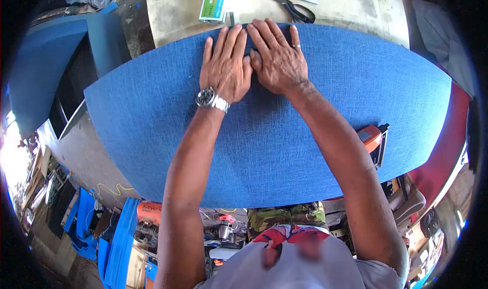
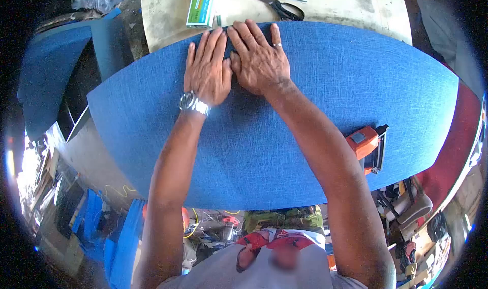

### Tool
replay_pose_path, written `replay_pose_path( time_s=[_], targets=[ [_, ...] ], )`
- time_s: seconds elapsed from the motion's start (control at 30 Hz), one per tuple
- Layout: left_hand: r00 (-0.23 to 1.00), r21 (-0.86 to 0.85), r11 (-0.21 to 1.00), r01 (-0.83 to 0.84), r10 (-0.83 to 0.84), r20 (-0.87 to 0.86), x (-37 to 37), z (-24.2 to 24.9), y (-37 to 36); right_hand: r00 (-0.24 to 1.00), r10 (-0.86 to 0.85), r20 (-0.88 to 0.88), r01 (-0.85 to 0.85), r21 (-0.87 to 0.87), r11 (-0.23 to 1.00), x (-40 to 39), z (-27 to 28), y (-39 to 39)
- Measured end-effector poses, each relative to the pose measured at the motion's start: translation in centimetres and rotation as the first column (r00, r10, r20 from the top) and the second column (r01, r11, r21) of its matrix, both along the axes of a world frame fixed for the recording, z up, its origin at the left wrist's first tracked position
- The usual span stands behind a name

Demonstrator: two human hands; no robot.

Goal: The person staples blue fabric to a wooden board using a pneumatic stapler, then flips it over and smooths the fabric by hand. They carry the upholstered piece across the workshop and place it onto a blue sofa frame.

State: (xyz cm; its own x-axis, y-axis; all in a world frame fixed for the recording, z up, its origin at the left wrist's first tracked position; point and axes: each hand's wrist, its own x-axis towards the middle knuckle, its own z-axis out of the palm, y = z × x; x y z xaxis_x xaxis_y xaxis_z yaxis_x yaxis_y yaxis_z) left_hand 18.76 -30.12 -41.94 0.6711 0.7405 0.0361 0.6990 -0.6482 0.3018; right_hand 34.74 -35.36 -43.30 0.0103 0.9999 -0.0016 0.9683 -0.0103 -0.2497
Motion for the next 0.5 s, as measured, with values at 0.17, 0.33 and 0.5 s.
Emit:
replay_pose_path(
  time_s=[0.17,0.33,0.5],
  targets=[
    [0.997,0.068,0.997,-0.033,0.028,0.070,0.7,-0.7,1.8,0.995,-0.032,-0.098,0.030,-0.028,0.999,0.4,0.2,1.9],
    [0.989,0.026,0.991,-0.135,0.133,0.067,1.7,-0.9,3.4,0.983,-0.075,-0.168,0.072,-0.024,0.997,0.9,0.7,3.4],
    [0.986,-0.008,0.991,-0.133,0.133,0.100,1.6,-1.0,4.3,0.919,-0.170,-0.357,0.275,0.269,0.923,4.8,6.9,-5.9]
  ],
)
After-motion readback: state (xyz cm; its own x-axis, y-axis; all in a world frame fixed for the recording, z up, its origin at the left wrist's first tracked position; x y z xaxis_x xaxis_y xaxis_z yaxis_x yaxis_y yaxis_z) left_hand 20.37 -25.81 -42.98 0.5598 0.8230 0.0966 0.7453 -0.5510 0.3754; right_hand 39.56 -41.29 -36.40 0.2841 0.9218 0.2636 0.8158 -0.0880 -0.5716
